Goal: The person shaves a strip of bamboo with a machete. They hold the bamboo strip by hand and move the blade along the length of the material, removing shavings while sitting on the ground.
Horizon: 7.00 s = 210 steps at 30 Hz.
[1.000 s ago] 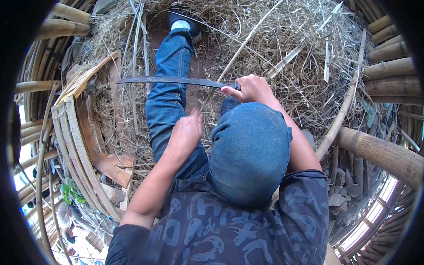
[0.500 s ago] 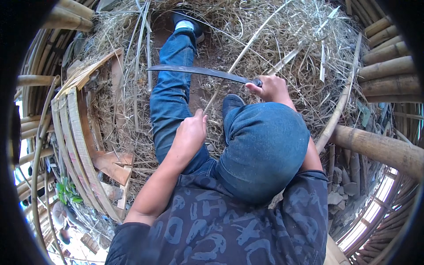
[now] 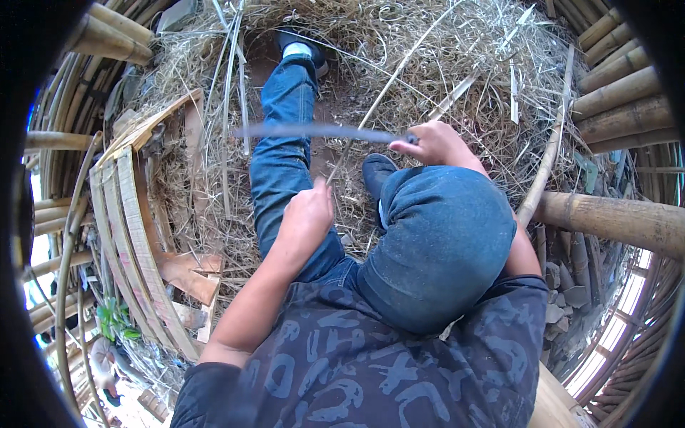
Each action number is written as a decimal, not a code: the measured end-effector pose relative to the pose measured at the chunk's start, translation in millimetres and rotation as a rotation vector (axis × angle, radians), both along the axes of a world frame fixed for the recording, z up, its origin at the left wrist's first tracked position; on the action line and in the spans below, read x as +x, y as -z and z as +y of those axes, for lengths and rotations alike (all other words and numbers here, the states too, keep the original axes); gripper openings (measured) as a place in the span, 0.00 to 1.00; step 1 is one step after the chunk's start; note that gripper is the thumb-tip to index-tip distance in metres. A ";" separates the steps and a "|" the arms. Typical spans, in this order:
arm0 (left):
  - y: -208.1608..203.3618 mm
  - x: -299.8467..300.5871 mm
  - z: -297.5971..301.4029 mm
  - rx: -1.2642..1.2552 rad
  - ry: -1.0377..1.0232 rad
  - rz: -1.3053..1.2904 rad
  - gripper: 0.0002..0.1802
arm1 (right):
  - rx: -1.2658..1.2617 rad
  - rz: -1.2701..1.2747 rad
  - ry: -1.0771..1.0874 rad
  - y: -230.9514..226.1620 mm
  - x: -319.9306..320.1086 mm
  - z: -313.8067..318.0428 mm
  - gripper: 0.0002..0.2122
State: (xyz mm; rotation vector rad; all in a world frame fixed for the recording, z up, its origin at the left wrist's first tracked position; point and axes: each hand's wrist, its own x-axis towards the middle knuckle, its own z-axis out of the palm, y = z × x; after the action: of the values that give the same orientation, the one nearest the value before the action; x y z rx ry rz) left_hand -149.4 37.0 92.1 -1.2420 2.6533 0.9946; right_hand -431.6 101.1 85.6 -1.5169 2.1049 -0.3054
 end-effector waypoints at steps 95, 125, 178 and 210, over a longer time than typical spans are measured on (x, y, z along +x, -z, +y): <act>1.5 -19.1 4.4 1.686 -0.494 0.204 0.15 | 0.088 -0.068 0.280 78.3 -46.9 5.1 0.38; -3.7 -15.3 5.6 1.382 -0.456 0.188 0.13 | -0.062 0.282 -0.169 110.5 -67.0 20.5 0.40; 17.3 -11.1 10.3 1.144 -0.334 0.251 0.13 | -0.261 0.297 -0.242 85.4 -49.2 -43.5 0.36; -8.3 31.7 -13.8 1.114 -0.365 0.115 0.14 | -0.152 0.173 -0.186 76.3 -41.2 -40.8 0.34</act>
State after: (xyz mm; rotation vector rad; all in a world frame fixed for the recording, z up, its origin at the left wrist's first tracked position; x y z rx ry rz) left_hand -117.7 23.1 100.4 -1.3123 1.3840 2.1615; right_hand -472.7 60.3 9.2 -1.8747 2.0897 -0.2796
